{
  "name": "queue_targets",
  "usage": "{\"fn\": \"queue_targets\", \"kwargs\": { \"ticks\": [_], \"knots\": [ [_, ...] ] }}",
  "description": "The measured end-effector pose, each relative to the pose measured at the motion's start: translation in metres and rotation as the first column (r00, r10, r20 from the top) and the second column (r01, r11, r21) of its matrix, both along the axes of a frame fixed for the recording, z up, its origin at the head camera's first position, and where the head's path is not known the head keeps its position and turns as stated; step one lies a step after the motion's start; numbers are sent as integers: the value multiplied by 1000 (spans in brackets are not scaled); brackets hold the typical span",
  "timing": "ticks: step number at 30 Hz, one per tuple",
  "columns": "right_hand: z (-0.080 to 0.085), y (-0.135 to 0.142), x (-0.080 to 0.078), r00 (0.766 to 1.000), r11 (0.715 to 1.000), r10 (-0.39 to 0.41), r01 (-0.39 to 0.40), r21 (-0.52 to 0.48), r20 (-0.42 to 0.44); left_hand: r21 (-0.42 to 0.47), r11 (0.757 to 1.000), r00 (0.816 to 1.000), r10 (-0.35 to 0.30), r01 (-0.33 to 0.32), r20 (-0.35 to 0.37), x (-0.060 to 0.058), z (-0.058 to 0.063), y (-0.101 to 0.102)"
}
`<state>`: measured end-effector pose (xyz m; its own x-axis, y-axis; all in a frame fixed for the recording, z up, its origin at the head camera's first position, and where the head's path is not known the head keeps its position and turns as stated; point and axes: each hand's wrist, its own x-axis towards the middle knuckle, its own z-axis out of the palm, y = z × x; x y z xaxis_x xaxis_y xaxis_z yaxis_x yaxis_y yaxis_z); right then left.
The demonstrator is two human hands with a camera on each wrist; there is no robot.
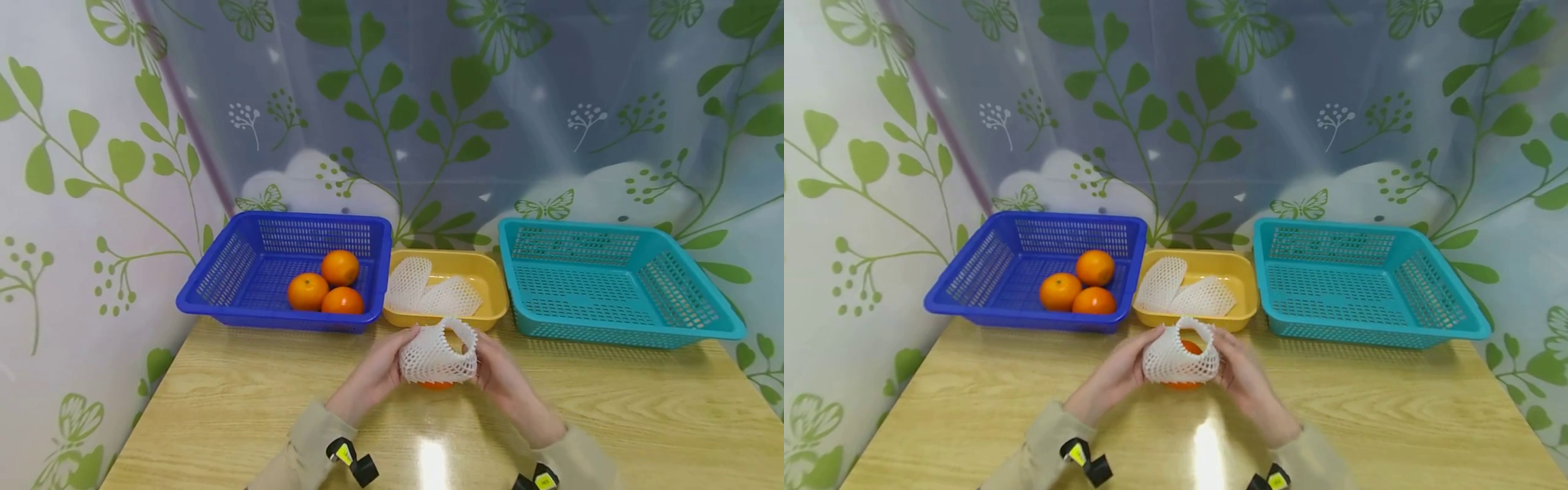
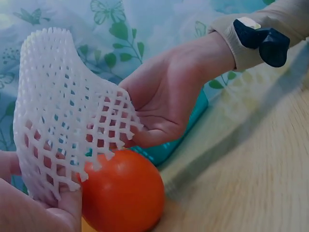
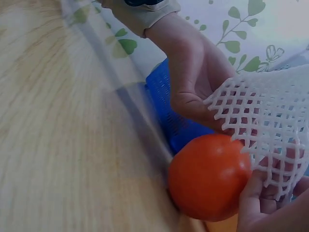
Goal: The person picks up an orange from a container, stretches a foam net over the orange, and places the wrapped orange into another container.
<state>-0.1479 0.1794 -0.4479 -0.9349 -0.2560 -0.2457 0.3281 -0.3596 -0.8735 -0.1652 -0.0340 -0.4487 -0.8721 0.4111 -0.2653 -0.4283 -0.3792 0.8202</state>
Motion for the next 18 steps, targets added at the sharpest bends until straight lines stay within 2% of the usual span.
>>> {"fn": "queue_targets", "kwargs": {
  "ticks": [6, 11, 18],
  "knots": [
    [-15, -3, -1, 995, 998, -15, 9, 60, 95, -51, 997, 998, 59, -57, 33, 1, -17, -2],
    [-22, -3, -1, 996, 994, 2, -12, 105, 89, -92, 991, 993, 104, -99, 50, 1, -26, -1],
    [-28, 1, -6, 998, 983, 37, -47, 179, 60, -207, 970, 988, 141, -124, 67, -1, -31, 2]
  ]
}}
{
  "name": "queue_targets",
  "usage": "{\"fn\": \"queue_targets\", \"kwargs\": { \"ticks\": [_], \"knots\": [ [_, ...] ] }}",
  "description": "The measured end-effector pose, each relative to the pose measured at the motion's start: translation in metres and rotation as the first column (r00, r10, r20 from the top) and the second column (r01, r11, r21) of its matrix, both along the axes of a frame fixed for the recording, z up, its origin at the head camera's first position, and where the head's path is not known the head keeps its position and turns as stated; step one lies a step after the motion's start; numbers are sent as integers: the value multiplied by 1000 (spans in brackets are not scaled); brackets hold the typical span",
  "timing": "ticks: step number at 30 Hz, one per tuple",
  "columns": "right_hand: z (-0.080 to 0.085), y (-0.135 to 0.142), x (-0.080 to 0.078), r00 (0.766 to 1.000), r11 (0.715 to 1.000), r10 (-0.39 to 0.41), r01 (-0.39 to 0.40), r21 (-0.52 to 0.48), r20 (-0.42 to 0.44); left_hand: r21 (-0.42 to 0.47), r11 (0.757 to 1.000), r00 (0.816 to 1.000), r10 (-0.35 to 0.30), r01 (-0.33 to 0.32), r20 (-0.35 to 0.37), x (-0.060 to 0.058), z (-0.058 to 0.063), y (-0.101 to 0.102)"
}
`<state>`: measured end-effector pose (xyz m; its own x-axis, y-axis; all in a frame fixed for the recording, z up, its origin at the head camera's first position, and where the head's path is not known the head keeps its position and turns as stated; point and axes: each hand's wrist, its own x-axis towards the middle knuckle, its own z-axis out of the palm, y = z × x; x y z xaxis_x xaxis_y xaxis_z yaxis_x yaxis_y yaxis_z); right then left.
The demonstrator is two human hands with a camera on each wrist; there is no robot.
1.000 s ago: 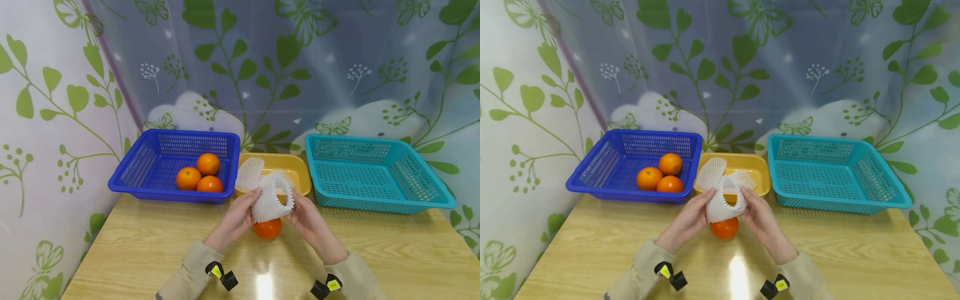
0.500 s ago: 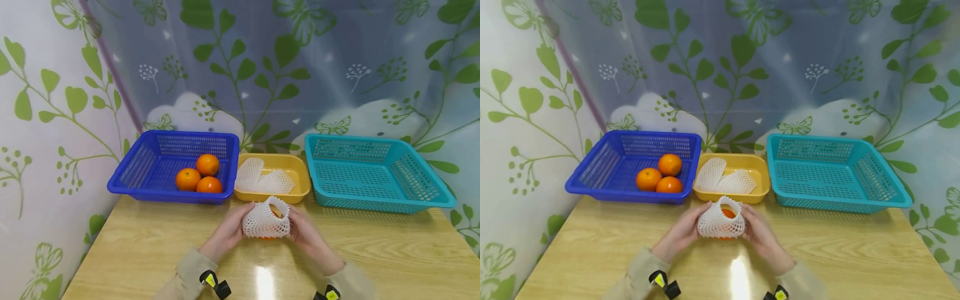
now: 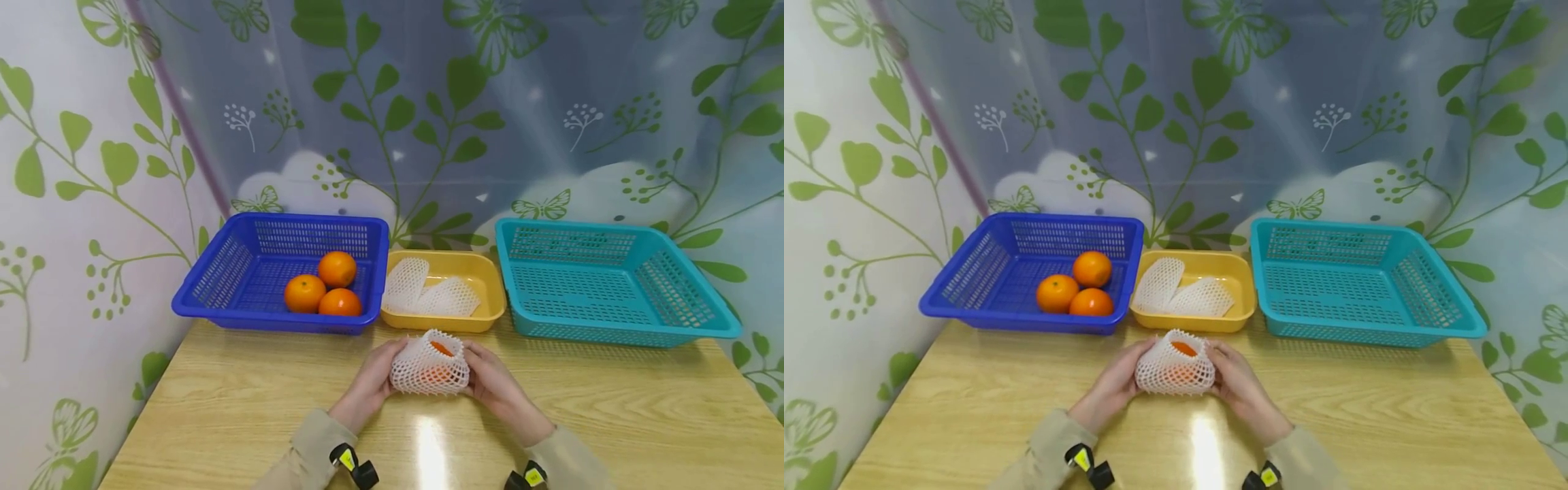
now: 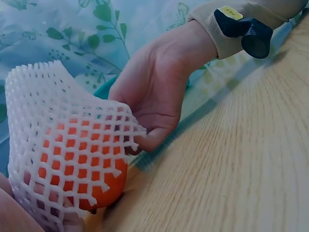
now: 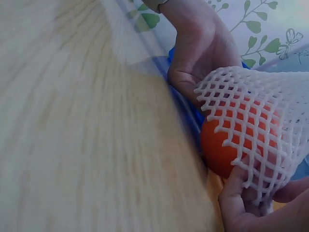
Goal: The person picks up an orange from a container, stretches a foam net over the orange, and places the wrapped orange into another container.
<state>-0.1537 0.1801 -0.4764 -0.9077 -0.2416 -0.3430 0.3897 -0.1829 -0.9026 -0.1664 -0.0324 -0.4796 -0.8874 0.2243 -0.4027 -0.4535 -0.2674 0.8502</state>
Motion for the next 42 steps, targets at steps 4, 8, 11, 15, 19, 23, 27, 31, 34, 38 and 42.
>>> {"fn": "queue_targets", "kwargs": {
  "ticks": [4, 8, 11, 15, 19, 23, 27, 31, 34, 38, 42],
  "knots": [
    [-4, -2, -3, 1000, 997, 25, -24, 70, -10, -84, 996, 1000, 8, -8, -3, -1, 1, 0],
    [-2, -4, -4, 998, 986, 45, -37, 164, -43, -143, 990, 999, 13, -20, -48, 2, 1, 2],
    [1, -7, -3, 994, 974, 83, -65, 219, -73, -159, 987, 996, 15, -28, -82, 4, 2, 3],
    [5, -9, -1, 990, 969, 110, -89, 229, -83, -140, 989, 995, 42, -54, -85, 5, 5, 5],
    [8, -7, -3, 991, 979, 117, -103, 175, -71, -119, 989, 993, 77, -87, -85, 4, 8, 6],
    [9, -4, -4, 987, 986, 149, -143, 83, -65, -113, 986, 987, 111, -124, -118, 1, 12, 10],
    [11, -1, -7, 973, 975, 223, -224, 1, -61, -118, 981, 977, 133, -154, -169, -1, 16, 15],
    [15, -2, -6, 959, 959, 278, -281, -43, -56, -79, 983, 968, 149, -167, -200, -3, 14, 17],
    [20, -5, -5, 954, 951, 292, -297, -86, -62, -35, 988, 970, 139, -149, -202, -3, 10, 16],
    [26, -8, -1, 953, 943, 291, -301, -141, -83, -10, 995, 969, 92, -97, -228, -1, 9, 16],
    [32, -9, 3, 957, 941, 276, -288, -178, -91, -23, 998, 971, 52, -59, -233, 0, 11, 16]
  ]
}}
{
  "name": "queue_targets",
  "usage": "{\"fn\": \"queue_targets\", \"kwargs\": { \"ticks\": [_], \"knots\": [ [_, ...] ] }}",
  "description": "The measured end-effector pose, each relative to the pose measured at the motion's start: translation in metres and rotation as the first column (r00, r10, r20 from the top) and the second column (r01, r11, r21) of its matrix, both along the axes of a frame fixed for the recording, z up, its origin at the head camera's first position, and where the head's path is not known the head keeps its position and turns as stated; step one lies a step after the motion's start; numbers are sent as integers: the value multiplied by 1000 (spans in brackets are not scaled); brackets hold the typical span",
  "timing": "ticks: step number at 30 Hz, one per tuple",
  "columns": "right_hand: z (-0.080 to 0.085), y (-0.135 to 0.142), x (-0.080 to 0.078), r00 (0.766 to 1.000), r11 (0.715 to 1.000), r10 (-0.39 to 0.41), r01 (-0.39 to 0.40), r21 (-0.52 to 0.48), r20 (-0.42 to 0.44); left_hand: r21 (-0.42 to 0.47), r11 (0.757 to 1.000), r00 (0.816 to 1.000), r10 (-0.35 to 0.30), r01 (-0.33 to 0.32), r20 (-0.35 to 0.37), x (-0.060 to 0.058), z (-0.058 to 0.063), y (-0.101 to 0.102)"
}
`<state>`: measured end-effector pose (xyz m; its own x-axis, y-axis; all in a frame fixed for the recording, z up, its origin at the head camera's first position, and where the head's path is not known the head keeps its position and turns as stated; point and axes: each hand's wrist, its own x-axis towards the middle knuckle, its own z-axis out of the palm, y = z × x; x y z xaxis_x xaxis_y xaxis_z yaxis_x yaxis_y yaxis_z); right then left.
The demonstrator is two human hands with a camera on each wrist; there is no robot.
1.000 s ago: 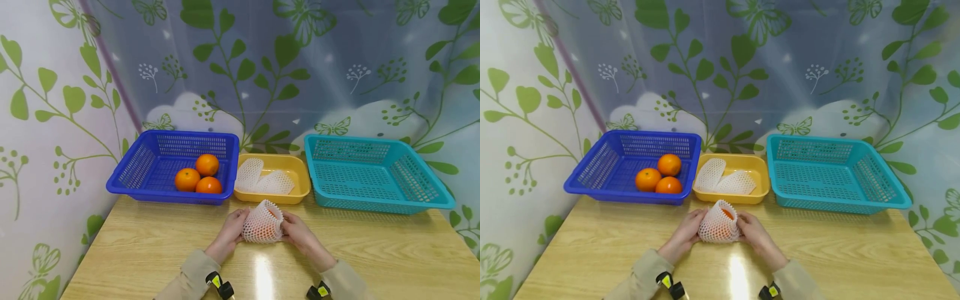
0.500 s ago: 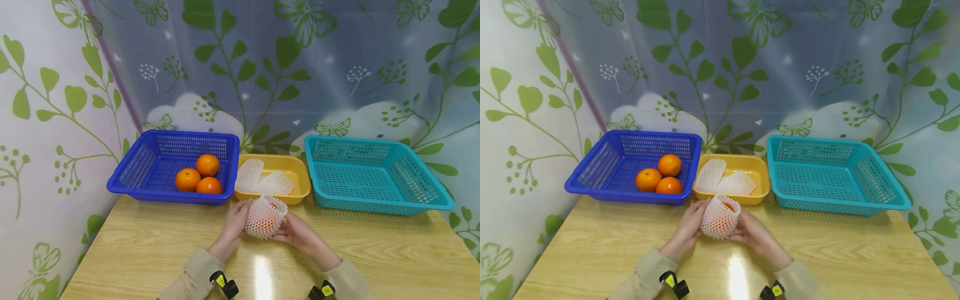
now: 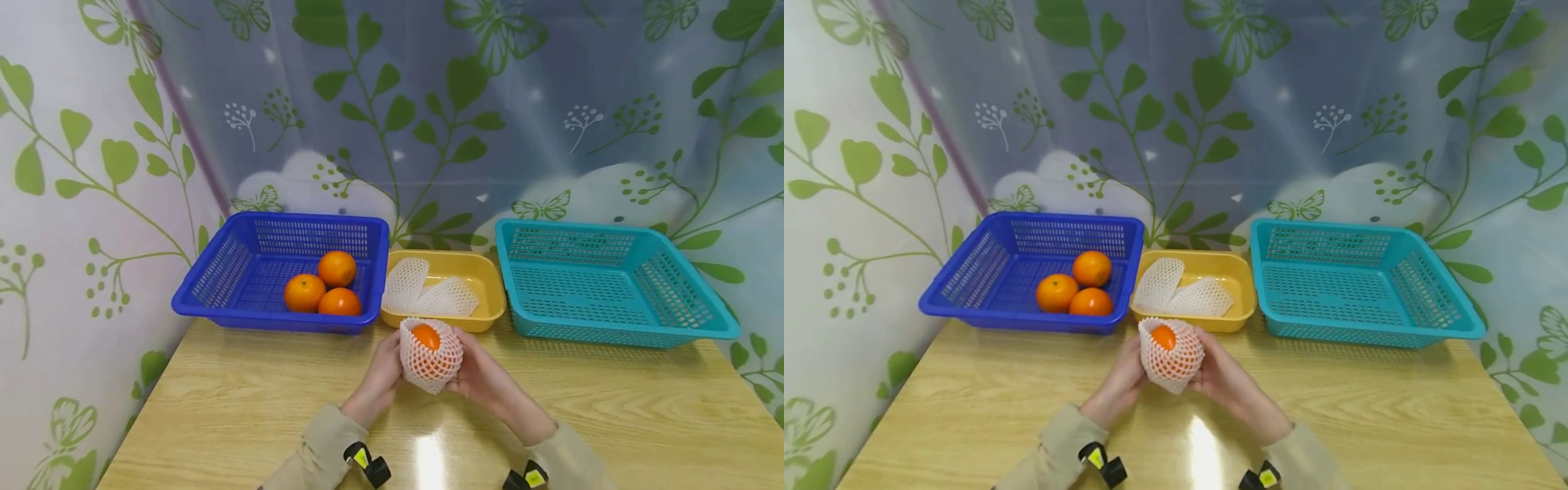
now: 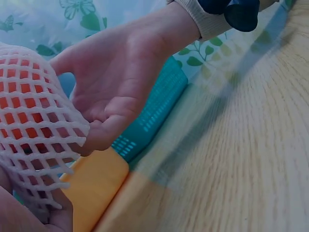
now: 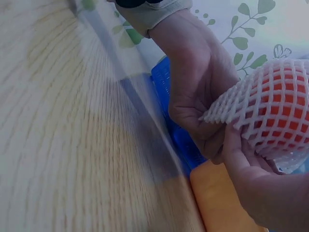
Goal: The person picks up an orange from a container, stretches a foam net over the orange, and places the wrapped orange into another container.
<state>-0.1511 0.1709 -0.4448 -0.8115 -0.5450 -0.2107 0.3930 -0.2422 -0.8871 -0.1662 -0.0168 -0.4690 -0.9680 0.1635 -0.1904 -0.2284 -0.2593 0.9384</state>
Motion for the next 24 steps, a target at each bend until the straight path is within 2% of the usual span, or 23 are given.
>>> {"fn": "queue_targets", "kwargs": {
  "ticks": [2, 5, 7, 9, 11, 13, 15, 17, 18, 24],
  "knots": [
    [2, 0, 1, 1000, 1000, -4, 4, -27, 8, -11, 1000, 1000, -12, 12, 7, 0, 3, -1],
    [3, 1, 2, 1000, 997, -14, 14, -75, 11, -49, 999, 999, -6, 4, -33, -2, 9, -2],
    [3, 2, 1, 1000, 995, -22, 23, -96, 8, -59, 998, 995, 6, -12, -101, -3, 16, -3],
    [3, 3, 1, 999, 994, -32, 33, -101, 4, -57, 998, 979, 0, -12, -205, -3, 22, -4],
    [4, 3, 1, 999, 996, -38, 38, -84, 0, -64, 998, 941, -39, 18, -336, -2, 27, -4],
    [4, 3, 1, 999, 997, -44, 44, -64, 4, -77, 994, 877, -100, 72, -470, -1, 29, -4],
    [5, 3, 1, 999, 998, -44, 44, -46, 1, -114, 988, 817, -148, 100, -557, 1, 29, -3],
    [7, 1, 2, 999, 998, -41, 40, -48, -8, -150, 983, 787, -174, 105, -592, 4, 29, -1],
    [8, 1, 3, 999, 997, -39, 39, -61, -9, -159, 982, 782, -176, 99, -599, 5, 28, 0],
    [12, -3, 7, 999, 985, -45, 47, -165, 13, -170, 983, 787, -159, 71, -596, 6, 26, 3]
  ]
}}
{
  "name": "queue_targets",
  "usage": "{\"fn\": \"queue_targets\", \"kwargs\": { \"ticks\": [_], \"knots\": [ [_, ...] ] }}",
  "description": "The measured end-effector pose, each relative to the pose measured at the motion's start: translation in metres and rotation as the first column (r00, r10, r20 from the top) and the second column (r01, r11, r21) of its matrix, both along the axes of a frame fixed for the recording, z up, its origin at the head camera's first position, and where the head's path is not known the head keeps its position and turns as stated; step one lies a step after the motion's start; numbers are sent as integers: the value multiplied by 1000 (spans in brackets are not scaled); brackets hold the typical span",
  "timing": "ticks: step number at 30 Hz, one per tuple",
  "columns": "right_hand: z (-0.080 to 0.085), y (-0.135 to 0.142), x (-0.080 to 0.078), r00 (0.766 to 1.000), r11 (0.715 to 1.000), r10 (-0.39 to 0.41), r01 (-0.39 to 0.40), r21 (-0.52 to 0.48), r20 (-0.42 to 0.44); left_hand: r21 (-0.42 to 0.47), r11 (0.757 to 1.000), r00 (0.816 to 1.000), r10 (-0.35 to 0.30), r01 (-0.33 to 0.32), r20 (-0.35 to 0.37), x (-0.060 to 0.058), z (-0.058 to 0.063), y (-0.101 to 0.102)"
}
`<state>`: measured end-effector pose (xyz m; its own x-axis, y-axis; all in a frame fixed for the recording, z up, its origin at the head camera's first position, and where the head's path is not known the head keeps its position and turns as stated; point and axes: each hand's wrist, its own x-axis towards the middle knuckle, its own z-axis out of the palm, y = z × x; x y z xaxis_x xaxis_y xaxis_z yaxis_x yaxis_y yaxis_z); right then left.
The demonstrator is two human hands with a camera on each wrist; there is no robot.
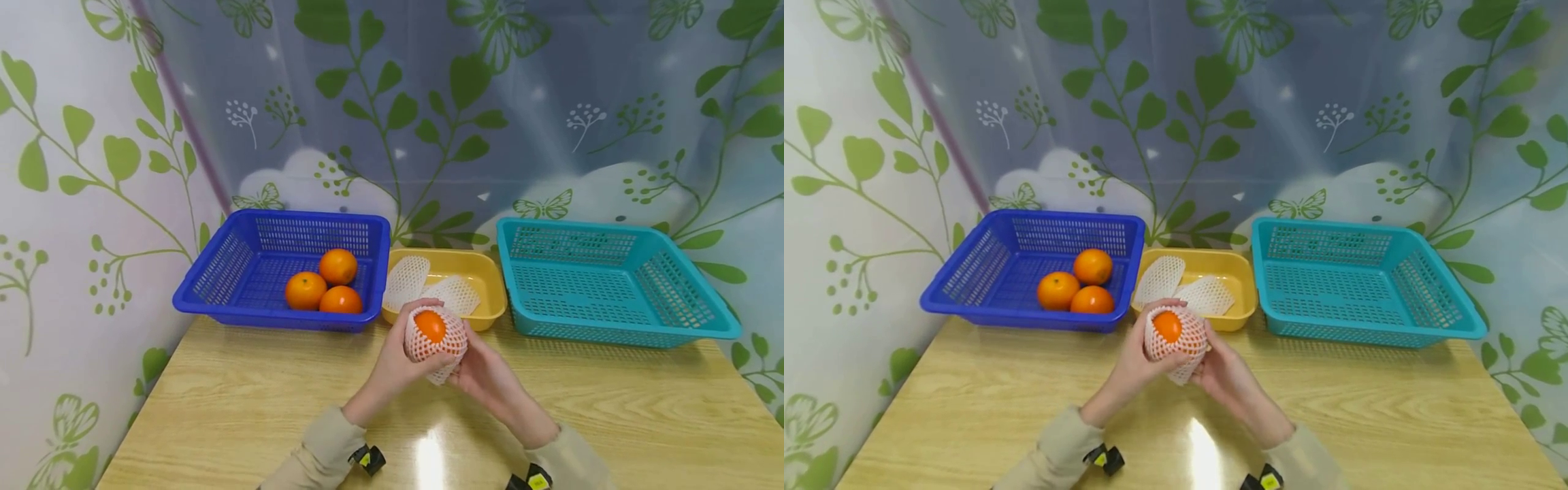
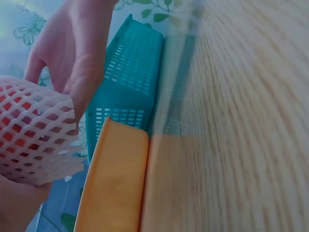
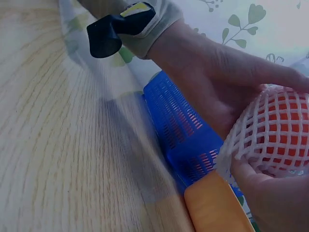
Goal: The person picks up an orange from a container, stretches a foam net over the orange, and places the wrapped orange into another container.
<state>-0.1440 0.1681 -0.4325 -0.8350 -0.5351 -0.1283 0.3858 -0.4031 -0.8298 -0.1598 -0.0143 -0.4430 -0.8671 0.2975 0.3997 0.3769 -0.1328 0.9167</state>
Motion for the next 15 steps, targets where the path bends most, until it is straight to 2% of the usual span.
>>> {"fn": "queue_targets", "kwargs": {
  "ticks": [3, 5, 9, 13, 15],
  "knots": [
    [0, 0, 0, 1000, 1000, 2, -1, -31, 2, -2, 1000, 1000, -6, 6, 12, 0, 1, 0],
    [0, 1, 0, 1000, 1000, -2, 2, -15, 1, -10, 1000, 1000, 1, -1, 21, 0, 1, -1],
    [-2, 0, -1, 997, 990, -78, 77, 118, 5, -28, 999, 998, 31, -30, 48, -1, 2, -1],
    [-3, -2, -2, 979, 940, -205, 197, 277, -1, 3, 999, 995, 54, -54, 83, -3, 2, -4],
    [-3, -2, -3, 965, 904, -256, 258, 340, -51, 40, 997, 990, 58, -64, 128, -5, 1, -5]
  ]
}}
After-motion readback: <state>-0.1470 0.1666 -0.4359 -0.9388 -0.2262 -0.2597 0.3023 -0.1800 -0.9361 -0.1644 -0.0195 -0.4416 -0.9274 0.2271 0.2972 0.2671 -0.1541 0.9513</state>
